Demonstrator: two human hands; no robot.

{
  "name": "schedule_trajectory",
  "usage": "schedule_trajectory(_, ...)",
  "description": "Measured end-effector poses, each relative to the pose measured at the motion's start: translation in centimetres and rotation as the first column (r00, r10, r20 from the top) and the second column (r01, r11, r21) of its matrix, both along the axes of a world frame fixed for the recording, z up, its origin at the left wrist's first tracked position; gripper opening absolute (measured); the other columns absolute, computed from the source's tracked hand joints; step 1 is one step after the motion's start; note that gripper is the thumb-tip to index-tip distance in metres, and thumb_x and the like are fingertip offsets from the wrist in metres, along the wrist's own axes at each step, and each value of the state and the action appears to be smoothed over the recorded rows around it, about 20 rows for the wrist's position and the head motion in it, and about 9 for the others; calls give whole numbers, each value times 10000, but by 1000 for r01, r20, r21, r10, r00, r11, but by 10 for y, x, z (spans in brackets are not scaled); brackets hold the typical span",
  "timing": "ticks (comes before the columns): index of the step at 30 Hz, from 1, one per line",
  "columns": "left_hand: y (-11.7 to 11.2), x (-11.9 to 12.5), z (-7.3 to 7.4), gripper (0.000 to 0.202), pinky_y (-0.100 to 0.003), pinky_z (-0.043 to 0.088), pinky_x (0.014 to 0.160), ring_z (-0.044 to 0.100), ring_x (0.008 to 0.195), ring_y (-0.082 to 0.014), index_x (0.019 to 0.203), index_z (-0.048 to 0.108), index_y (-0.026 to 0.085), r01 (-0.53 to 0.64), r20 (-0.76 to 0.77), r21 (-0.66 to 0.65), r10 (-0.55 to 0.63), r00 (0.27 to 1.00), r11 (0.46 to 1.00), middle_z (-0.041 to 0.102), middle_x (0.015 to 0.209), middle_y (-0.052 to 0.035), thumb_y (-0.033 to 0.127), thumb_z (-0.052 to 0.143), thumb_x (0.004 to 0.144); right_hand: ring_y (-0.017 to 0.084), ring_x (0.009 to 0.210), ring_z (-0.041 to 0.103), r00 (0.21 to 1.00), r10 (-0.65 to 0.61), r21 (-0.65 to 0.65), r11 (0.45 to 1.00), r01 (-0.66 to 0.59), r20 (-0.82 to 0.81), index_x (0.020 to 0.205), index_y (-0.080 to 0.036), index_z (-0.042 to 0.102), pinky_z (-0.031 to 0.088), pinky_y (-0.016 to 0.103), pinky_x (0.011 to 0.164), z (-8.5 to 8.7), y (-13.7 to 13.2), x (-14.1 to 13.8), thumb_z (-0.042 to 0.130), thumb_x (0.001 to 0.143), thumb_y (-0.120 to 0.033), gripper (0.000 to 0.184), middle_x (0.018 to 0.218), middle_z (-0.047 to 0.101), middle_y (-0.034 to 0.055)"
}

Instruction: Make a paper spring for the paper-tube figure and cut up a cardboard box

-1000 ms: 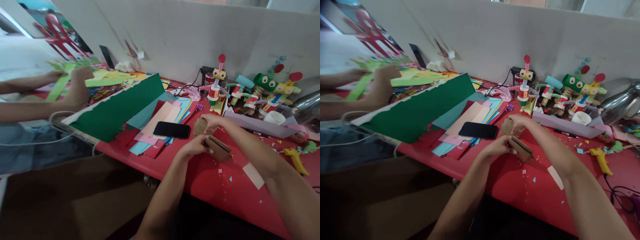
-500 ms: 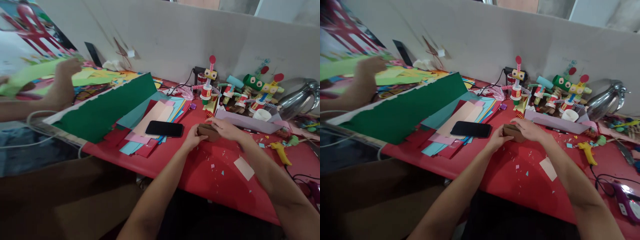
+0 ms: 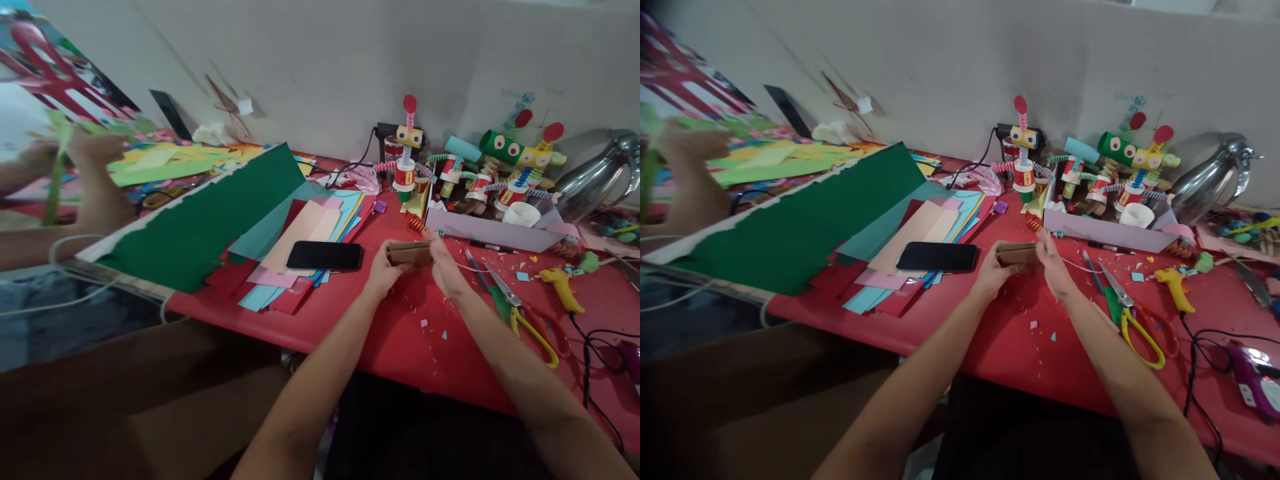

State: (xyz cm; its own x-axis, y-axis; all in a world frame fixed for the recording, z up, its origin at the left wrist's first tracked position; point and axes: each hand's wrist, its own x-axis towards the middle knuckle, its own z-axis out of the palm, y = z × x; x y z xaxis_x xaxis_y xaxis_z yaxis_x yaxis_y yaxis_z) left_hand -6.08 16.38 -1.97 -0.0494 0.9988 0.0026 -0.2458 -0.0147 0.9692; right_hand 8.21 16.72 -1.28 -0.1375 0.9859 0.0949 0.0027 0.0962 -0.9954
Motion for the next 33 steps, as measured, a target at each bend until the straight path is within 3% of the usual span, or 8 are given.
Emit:
schedule_trajectory(3, -3, 0, 2, 519, -281, 506, 764, 602, 813, -157, 917, 521, 223, -9, -16, 6, 9, 1000, 1000, 604, 875, 30, 143, 777, 472, 240, 1409, 387, 995, 55, 36, 998, -58, 85, 1521, -304, 276, 325, 454, 1151, -10, -4, 1, 621, 811, -555, 829, 1539, 402, 87)
schedule_trajectory(7, -4, 1, 3, 515, -272, 495, 789, 606, 846, -158, 940, 534, 223, -68, -26, 22, 69, 997, 997, 612, 884, 31, 111, 740, 481, 240, 1419, 370, 952, -73, 187, 982, 16, 297, 1547, -261, 187, 310, 490, 1166, -13, -12, 1, 531, 860, -340, 772, 1551, 371, 99)
schedule_trajectory(9, -3, 1, 3, 519, -274, 498, 776, 607, 833, -158, 945, 533, 223, -56, 4, -10, 56, 998, 998, 613, 883, 30, 117, 736, 479, 262, 1474, 256, 852, -220, 361, 932, 39, 475, 1544, -244, 217, 237, 539, 1191, -5, -16, 2, 493, 876, -297, 725, 1566, 345, 101)
schedule_trajectory(11, -3, 2, 2, 527, -277, 498, 780, 607, 829, -158, 941, 526, 222, -32, 51, -26, 33, 998, 999, 618, 887, 27, 106, 717, 463, 282, 1484, 221, 713, -263, 471, 875, -107, 650, 1538, -239, 263, 205, 562, 1197, 9, -19, 3, 485, 884, -277, 692, 1563, 356, 102)
schedule_trajectory(14, -3, 2, 3, 516, -268, 494, 732, 597, 794, -156, 910, 510, 225, -16, 99, -36, 20, 995, 999, 611, 846, 31, 110, 713, 450, 316, 1465, 258, 547, -309, 501, 830, -244, 778, 1516, -243, 339, 198, 590, 1187, 30, -21, 4, 500, 897, -294, 642, 1531, 414, 104)
schedule_trajectory(18, -2, 2, 3, 546, -277, 500, 714, 604, 805, -170, 904, 504, 226, -11, 124, -55, 18, 992, 998, 622, 858, 21, 112, 744, 427, 317, 1418, 349, 460, -275, 458, 815, -355, 845, 1423, -256, 495, 223, 583, 1175, 47, -16, 5, 531, 901, -278, 524, 1467, 506, 88)
schedule_trajectory(27, 0, 2, 0, 542, -306, 516, 753, 615, 825, -186, 905, 543, 216, -27, 84, -44, 31, 996, 999, 625, 832, 22, 145, 794, 430, 261, 968, 628, 651, -125, 417, 852, -316, 749, 838, -249, 765, 455, 460, 962, 69, 21, -2, 571, 871, -190, 206, 928, 728, 68)
schedule_trajectory(33, 1, 3, 0, 632, -355, 515, 840, 639, 917, -224, 1012, 574, 213, -13, 116, -103, 25, 993, 995, 680, 924, -12, 122, 796, 427, 255, 900, 662, 766, -137, 406, 898, -172, 628, 820, -290, 774, 493, 425, 880, 89, 23, 0, 590, 859, -274, 189, 888, 754, 18)
